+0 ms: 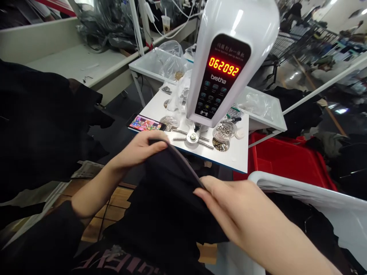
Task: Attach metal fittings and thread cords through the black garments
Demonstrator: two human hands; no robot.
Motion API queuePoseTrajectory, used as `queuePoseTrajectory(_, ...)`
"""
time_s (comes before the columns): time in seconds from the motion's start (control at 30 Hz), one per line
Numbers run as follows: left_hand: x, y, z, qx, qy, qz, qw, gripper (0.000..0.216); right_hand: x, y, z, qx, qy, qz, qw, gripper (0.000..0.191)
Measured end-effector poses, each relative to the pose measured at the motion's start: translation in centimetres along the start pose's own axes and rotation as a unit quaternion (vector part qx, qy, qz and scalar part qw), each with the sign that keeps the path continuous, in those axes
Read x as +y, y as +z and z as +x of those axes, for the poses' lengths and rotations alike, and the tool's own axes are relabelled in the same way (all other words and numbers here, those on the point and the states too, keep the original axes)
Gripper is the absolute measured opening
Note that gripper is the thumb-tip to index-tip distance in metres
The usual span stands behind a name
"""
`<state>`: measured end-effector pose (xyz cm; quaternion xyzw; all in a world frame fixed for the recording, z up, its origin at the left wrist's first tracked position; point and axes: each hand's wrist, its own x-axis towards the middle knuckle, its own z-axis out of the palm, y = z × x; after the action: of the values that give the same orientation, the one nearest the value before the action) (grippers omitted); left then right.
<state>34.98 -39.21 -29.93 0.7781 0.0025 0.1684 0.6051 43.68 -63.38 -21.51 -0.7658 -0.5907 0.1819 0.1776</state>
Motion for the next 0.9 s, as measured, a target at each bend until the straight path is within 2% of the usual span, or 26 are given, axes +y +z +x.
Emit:
queuePoseTrajectory(0.07,0.4,-0.7,0.1,0.030,0.016,-0.008,0.999,0.048,0.0,0.3,0.6,-0.052,0.003,0.065,0.997,0.015)
queuePoseTrajectory(0.1,0.6,-1.1,0.2,0.016,0.022,0.001,1.000,0.048,-0.1,0.6,0.9,-0.086,0.006,0.096,0.992,0.016)
queuePoseTrajectory(0.17,0.7,-1.8,0.3,-0.050,0.030,0.039,0.998,0.039,0.0,1.4,1.4,-0.128,0.024,0.129,0.983,0.019)
queuePoseTrajectory(0.23,0.1,-2.0,0.1,-0.104,0.031,0.063,0.992,0.025,0.5,2.1,1.6,-0.111,0.037,0.112,0.987,0.020)
queuePoseTrajectory(0.33,-1.9,-1.1,-1.7,-0.097,0.008,0.025,0.995,0.018,2.1,3.2,1.5,-0.078,0.007,0.047,0.996,0.019)
queuePoseTrajectory(0.43,-3.9,0.9,-4.4,-0.090,-0.066,0.003,0.994,0.019,4.3,4.7,1.1,-0.131,-0.031,0.101,0.986,0.021)
queuePoseTrajectory(0.53,-5.2,2.6,-6.3,-0.052,-0.152,-0.012,0.987,0.025,6.2,6.7,0.5,-0.147,0.030,0.203,0.968,0.023)
queuePoseTrajectory(0.6,-5.4,3.2,-6.8,-0.036,-0.175,-0.026,0.984,0.027,6.9,8.4,0.1,-0.139,0.077,0.229,0.960,0.026)
queuePoseTrajectory(0.73,-4.7,4.3,-6.5,-0.072,-0.150,-0.056,0.984,0.024,7.6,12.4,-0.1,-0.160,0.101,0.270,0.944,0.021)
queuePoseTrajectory(0.83,-3.8,5.5,-6.2,-0.067,-0.134,-0.123,0.981,0.024,8.5,14.6,0.4,-0.113,0.063,0.305,0.943,0.026)
queuePoseTrajectory(0.9,-3.1,6.3,-5.9,-0.094,-0.109,-0.181,0.973,0.024,9.2,14.9,0.5,-0.067,0.044,0.322,0.943,0.017)
